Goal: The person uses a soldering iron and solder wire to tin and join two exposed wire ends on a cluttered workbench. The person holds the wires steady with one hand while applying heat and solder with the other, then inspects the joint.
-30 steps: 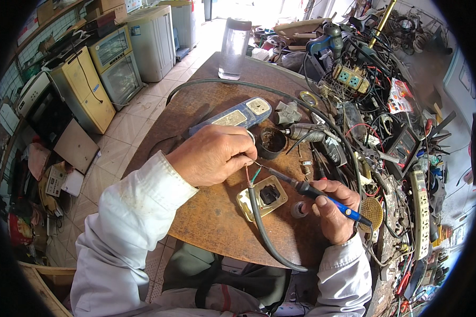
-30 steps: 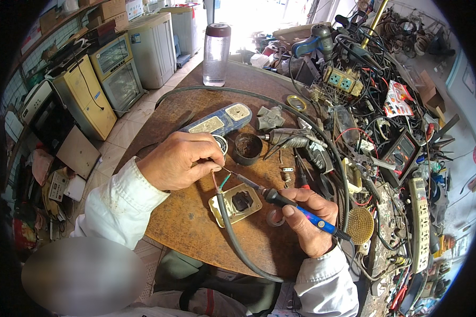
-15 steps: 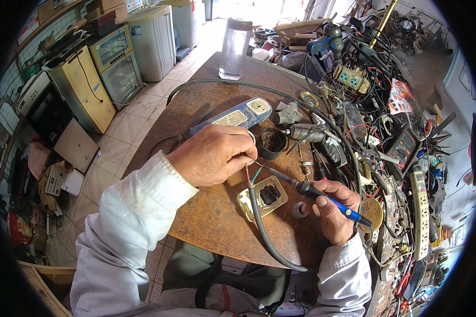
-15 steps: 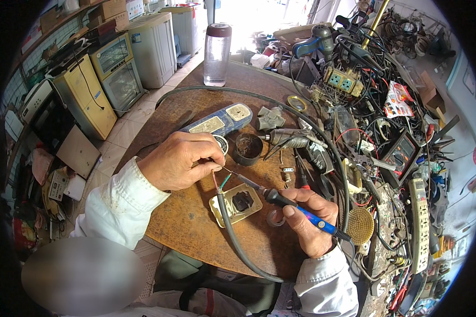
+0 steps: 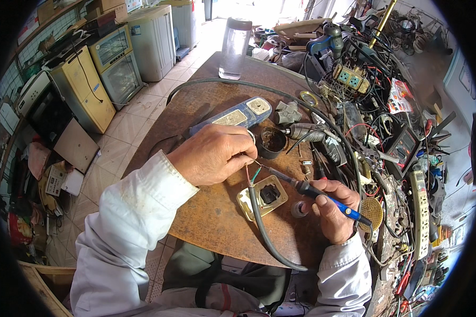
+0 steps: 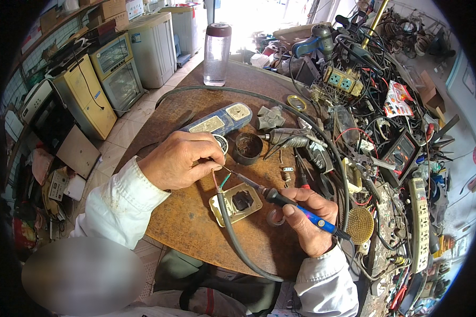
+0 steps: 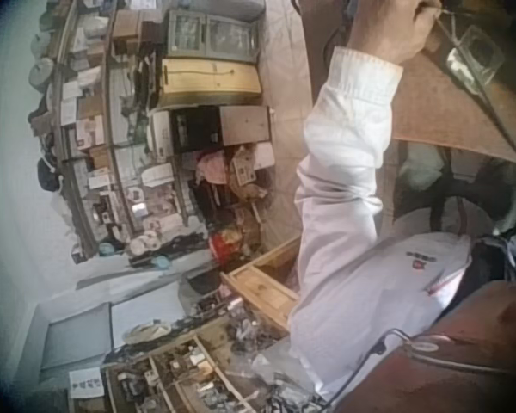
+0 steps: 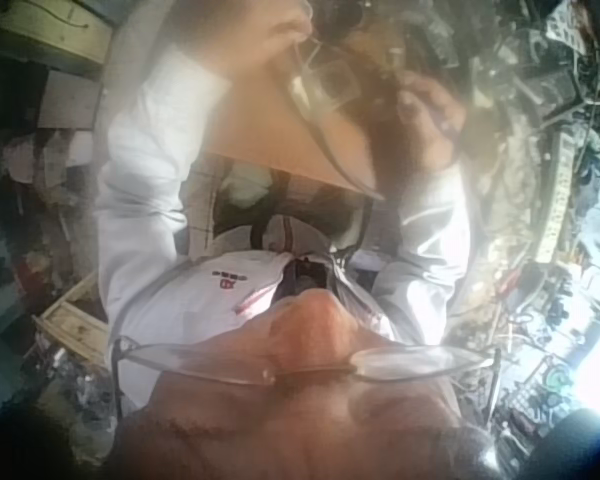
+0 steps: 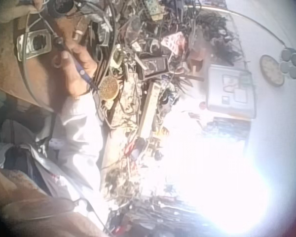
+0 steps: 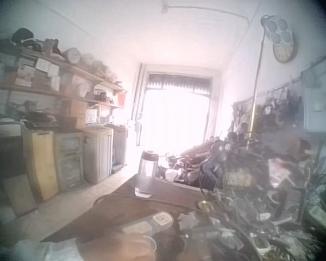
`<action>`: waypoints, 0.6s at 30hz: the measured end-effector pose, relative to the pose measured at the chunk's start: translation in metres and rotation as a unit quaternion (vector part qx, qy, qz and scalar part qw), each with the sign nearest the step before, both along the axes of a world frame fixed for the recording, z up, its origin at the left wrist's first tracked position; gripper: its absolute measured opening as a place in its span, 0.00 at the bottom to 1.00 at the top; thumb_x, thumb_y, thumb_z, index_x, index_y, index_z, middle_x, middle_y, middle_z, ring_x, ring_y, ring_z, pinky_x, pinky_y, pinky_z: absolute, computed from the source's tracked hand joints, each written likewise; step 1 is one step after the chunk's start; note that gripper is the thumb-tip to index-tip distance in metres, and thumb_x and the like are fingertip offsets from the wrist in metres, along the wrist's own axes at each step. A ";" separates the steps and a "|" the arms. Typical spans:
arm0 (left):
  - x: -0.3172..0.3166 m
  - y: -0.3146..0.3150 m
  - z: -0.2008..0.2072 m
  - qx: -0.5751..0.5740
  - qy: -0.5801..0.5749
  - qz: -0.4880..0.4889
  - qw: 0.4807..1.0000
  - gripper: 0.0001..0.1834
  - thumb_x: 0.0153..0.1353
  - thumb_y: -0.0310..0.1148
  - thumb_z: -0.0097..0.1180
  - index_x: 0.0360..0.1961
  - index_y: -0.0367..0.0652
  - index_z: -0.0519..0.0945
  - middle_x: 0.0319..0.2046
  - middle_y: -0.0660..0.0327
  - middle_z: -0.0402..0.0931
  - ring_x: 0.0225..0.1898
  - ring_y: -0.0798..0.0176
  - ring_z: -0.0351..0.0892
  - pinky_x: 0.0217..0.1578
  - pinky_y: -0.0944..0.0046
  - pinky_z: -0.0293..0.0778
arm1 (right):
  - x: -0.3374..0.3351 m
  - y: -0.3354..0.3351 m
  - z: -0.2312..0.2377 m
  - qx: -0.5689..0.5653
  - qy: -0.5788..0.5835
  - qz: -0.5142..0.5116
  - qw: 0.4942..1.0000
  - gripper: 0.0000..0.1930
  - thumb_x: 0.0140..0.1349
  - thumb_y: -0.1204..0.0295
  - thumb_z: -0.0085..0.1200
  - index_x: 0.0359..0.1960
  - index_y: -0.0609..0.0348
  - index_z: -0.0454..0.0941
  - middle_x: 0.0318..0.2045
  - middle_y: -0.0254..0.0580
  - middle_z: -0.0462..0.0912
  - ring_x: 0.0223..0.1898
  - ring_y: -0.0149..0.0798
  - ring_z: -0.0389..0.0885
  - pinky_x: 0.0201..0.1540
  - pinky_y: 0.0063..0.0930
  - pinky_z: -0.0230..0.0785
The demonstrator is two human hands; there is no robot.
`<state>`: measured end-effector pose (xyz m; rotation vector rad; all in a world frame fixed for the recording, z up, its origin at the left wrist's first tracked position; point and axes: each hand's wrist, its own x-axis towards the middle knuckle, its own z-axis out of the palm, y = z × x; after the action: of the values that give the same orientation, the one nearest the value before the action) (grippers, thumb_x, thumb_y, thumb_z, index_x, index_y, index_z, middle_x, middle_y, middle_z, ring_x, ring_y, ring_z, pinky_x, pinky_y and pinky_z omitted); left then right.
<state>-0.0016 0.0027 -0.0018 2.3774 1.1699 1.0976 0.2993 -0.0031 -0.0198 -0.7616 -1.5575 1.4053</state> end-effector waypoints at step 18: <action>-0.001 0.001 -0.001 0.020 0.011 0.007 1.000 0.06 0.53 0.19 0.65 0.32 0.34 0.81 0.32 0.56 0.82 0.31 0.59 0.84 0.31 0.63 0.79 | 0.001 0.001 -0.002 0.017 -0.006 -0.001 1.000 0.19 0.64 0.67 0.62 0.49 0.72 0.77 0.34 0.47 0.85 0.33 0.35 0.83 0.40 0.28 0.76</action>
<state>-0.0029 0.0041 -0.0031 2.4217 1.1830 1.1127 0.3001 -0.0020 -0.0222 -0.7519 -1.5866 1.3720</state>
